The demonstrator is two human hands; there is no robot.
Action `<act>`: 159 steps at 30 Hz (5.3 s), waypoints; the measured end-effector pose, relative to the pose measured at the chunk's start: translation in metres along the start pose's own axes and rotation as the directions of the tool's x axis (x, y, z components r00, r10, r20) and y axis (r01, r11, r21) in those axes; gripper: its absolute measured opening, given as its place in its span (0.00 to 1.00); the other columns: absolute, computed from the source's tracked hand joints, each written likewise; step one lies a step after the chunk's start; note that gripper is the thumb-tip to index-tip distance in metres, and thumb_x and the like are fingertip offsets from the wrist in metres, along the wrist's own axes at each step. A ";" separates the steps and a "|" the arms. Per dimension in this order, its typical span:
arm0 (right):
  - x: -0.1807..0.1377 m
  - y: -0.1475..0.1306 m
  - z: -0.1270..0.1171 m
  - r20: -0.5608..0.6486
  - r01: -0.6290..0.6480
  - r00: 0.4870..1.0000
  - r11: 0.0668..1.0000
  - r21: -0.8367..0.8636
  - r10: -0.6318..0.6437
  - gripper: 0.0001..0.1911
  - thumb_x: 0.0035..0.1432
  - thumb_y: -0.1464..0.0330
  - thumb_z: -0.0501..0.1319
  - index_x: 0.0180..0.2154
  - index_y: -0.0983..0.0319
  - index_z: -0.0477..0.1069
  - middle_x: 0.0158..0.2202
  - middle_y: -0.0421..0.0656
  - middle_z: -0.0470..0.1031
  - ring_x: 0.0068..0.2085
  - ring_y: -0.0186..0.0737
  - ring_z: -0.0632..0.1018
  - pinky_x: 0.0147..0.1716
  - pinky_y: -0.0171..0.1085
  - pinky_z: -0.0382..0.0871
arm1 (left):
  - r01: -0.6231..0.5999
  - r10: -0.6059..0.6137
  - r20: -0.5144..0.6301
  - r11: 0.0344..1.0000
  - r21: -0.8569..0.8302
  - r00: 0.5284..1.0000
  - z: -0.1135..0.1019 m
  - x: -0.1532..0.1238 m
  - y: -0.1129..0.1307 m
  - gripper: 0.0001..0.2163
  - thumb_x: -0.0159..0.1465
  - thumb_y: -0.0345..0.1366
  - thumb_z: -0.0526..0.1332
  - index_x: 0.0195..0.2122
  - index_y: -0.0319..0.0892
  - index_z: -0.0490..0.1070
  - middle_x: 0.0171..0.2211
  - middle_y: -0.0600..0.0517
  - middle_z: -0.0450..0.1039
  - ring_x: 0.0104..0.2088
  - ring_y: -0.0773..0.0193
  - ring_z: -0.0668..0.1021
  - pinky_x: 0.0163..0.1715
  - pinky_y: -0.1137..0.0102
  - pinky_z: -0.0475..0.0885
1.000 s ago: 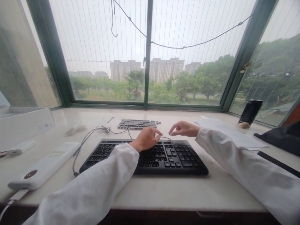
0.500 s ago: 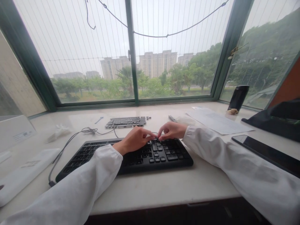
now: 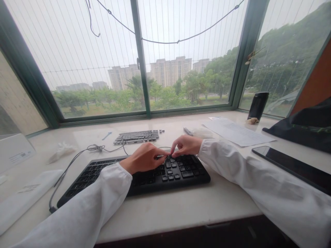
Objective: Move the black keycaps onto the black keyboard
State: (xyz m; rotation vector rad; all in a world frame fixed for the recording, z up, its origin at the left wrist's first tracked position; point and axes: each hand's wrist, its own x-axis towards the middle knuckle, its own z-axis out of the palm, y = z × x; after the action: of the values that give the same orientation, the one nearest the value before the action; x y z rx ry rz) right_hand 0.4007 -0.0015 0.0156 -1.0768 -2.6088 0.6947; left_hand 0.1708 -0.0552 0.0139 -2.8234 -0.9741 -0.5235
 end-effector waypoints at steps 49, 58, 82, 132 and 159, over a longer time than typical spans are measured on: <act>-0.006 -0.031 -0.001 -0.070 -0.148 0.988 0.967 -0.206 0.136 0.13 0.44 0.58 0.67 0.31 0.59 0.81 0.20 0.37 0.69 0.23 0.29 0.66 0.23 0.31 0.53 | -0.020 -0.008 0.124 0.975 0.223 0.992 -0.004 0.013 0.025 0.13 0.59 0.38 0.54 0.28 0.42 0.79 0.18 0.48 0.72 0.20 0.63 0.72 0.23 0.70 0.61; -0.010 -0.011 -0.008 -0.279 -0.012 0.960 0.999 -0.031 0.002 0.18 0.47 0.54 0.65 0.32 0.61 0.81 0.15 0.34 0.59 0.20 0.27 0.58 0.21 0.32 0.49 | 0.038 -0.026 -0.090 0.990 0.134 0.996 -0.005 0.005 0.006 0.14 0.62 0.36 0.54 0.40 0.46 0.79 0.24 0.50 0.78 0.22 0.67 0.75 0.25 0.73 0.64; 0.005 0.007 0.005 -0.505 -0.248 0.861 0.918 -0.308 0.063 0.14 0.57 0.56 0.57 0.36 0.54 0.78 0.21 0.37 0.71 0.24 0.32 0.68 0.29 0.33 0.57 | 0.298 -0.270 -0.164 0.936 0.186 0.949 0.004 0.003 -0.019 0.14 0.62 0.39 0.53 0.36 0.45 0.80 0.25 0.48 0.78 0.27 0.60 0.78 0.31 0.68 0.71; 0.024 -0.001 -0.016 0.157 -0.253 0.957 0.966 0.053 0.243 0.30 0.40 0.45 0.65 0.37 0.62 0.80 0.18 0.37 0.66 0.23 0.30 0.64 0.24 0.32 0.57 | 0.154 -0.142 -0.097 0.980 0.124 0.985 0.007 0.001 -0.011 0.14 0.62 0.39 0.54 0.35 0.45 0.80 0.27 0.47 0.78 0.29 0.59 0.79 0.33 0.67 0.71; 0.019 -0.002 -0.012 0.049 -0.306 0.952 0.948 0.089 0.303 0.26 0.39 0.49 0.67 0.35 0.61 0.81 0.19 0.37 0.68 0.24 0.31 0.66 0.26 0.32 0.58 | 0.111 -0.106 -0.044 0.986 0.122 0.993 0.011 0.003 -0.005 0.14 0.63 0.39 0.53 0.44 0.52 0.77 0.30 0.50 0.80 0.31 0.60 0.80 0.31 0.70 0.68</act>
State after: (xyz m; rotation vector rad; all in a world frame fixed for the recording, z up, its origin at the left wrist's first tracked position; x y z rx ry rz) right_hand 0.3909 0.0149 0.0273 -1.4672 -2.4313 0.9012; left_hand 0.1728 -0.0476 0.0050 -2.6539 -1.1174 -0.5063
